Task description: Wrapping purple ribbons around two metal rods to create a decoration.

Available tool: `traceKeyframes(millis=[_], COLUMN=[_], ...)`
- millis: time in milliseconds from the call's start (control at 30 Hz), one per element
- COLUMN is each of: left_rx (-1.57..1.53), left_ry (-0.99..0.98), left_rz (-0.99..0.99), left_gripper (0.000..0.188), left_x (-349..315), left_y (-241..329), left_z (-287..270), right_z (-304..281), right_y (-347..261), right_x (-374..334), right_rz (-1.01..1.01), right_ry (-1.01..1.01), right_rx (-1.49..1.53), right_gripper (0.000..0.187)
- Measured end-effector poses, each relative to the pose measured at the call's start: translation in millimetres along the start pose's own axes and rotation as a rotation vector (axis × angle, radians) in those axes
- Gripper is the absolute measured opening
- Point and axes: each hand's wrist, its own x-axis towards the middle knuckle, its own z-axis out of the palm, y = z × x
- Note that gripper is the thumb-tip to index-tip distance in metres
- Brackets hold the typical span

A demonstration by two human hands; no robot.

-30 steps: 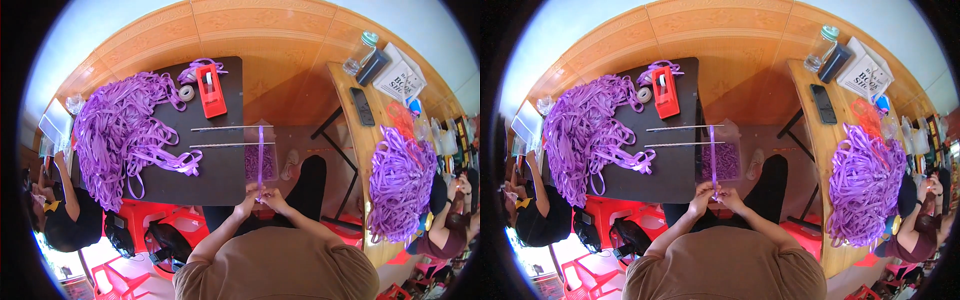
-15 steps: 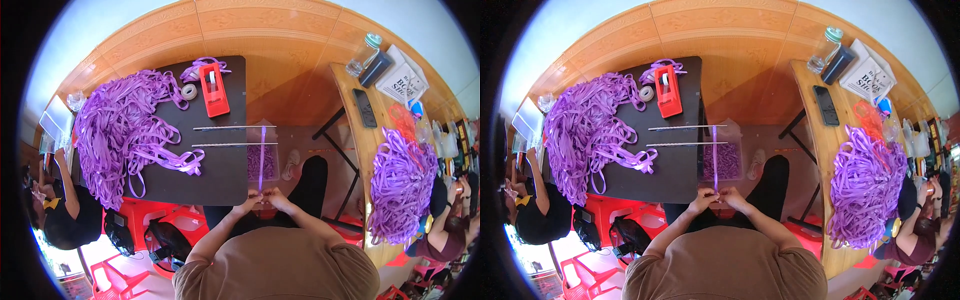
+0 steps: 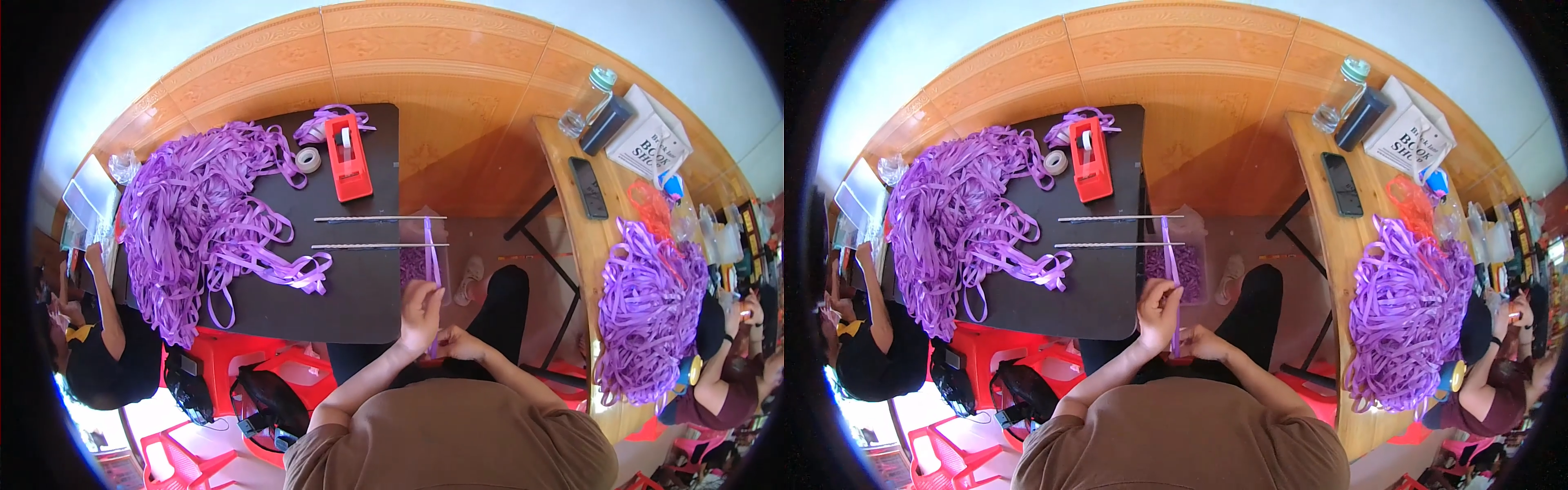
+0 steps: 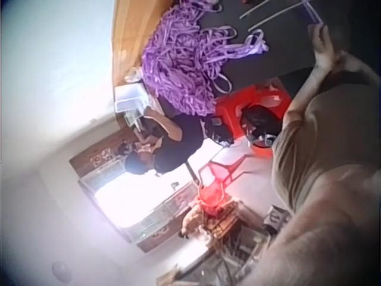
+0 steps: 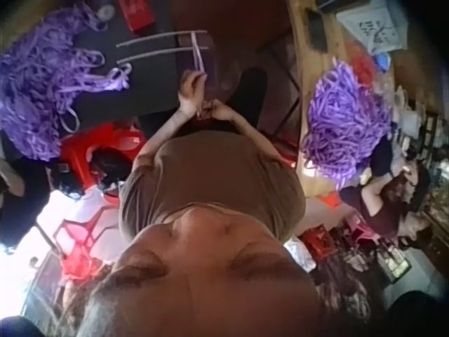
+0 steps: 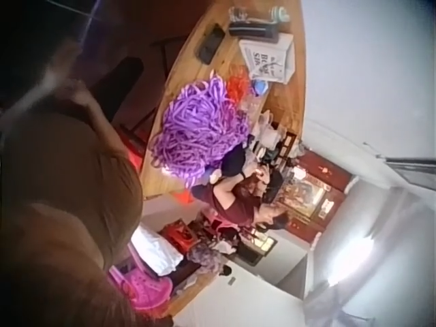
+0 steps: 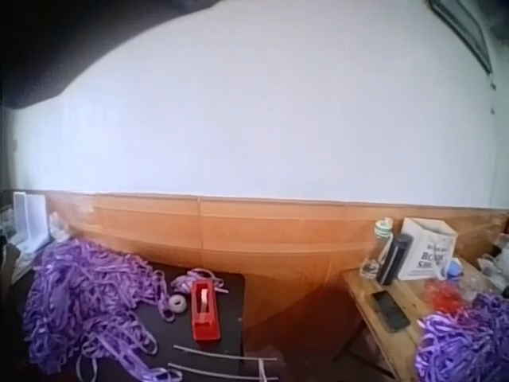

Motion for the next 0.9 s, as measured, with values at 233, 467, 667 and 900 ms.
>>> traceKeyframes(millis=[233, 467, 667, 900], left_rx=[-0.007, -0.381, -0.618, -0.575], left_ry=[0.169, 0.165, 0.192, 0.180], left_rz=[0.002, -0.365, -0.378, -0.350], left_gripper=[0.007, 0.006, 0.007, 0.009], left_x=[23, 15, 15, 14], left_y=[-8, -13, -7, -4], left_z=[14, 23, 27, 23], right_z=[-1, -23, -66, -26], right_y=[-10, -1, -26, -135], right_x=[-8, -3, 23, 58], right_rz=[-0.077, -0.013, -0.265, -0.508], right_ry=[-0.031, 0.085, 0.638, 0.585], right_rx=[-0.151, -0.518, -0.293, -0.049], right_gripper=[0.016, 0.022, 0.018, 0.014])
